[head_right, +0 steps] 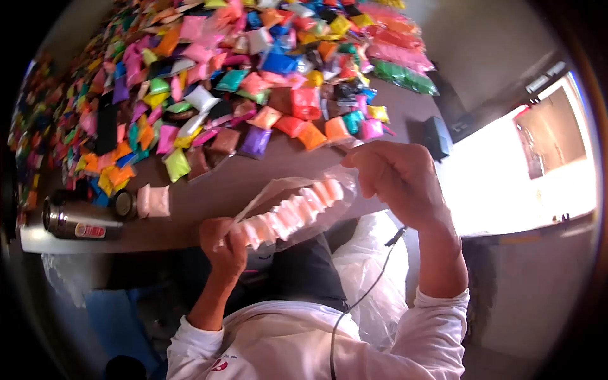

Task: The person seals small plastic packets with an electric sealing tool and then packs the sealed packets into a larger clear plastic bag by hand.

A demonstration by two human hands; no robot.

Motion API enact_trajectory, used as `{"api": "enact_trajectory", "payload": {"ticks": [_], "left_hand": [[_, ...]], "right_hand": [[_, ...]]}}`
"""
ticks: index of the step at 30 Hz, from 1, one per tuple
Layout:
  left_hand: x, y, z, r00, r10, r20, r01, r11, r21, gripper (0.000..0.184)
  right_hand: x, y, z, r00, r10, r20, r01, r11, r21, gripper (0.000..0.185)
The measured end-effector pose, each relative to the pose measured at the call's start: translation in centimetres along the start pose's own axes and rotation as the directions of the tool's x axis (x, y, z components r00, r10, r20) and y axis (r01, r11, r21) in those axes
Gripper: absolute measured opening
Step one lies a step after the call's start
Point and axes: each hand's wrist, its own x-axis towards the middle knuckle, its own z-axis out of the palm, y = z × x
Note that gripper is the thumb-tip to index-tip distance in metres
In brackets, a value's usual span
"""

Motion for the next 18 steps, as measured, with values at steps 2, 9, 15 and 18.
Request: {"api": "enact_trajectory", "payload": {"ticks": [2, 9, 15, 18], "left_hand": [[-0.1, -0.1, 0.0, 1.000, 0.010, 0.007, -0.010, 0.998, 0.055, 0.018], [-0.1, 0.1, -0.1, 0.998, -0.050, 0.047, 0.049, 0.999, 0.010, 0.015], [0.1, 0.2, -0.2, 0.996, -0.084, 0.005, 0.085, 0.992, -0.096, 0.022], [0.4, 0.2, -0.3, 0.996, -0.086, 0.019, 0.087, 0.991, -0.101, 0.025]], "right_hand": [[1.0, -1.6, 2.3, 0.989, -0.137, 0.051, 0.135, 0.991, 0.024, 0.014], [6.7, -5.6, 15.6, 0.594, -0.583, 0.555, 0.793, 0.539, -0.282, 0.008], [10.1, -6.3, 26.6, 0.601, -0.514, 0.612, 0.783, 0.535, -0.318, 0.016], [11.0, -6.3, 28.7, 0.624, -0.464, 0.629, 0.757, 0.557, -0.340, 0.021]]}}
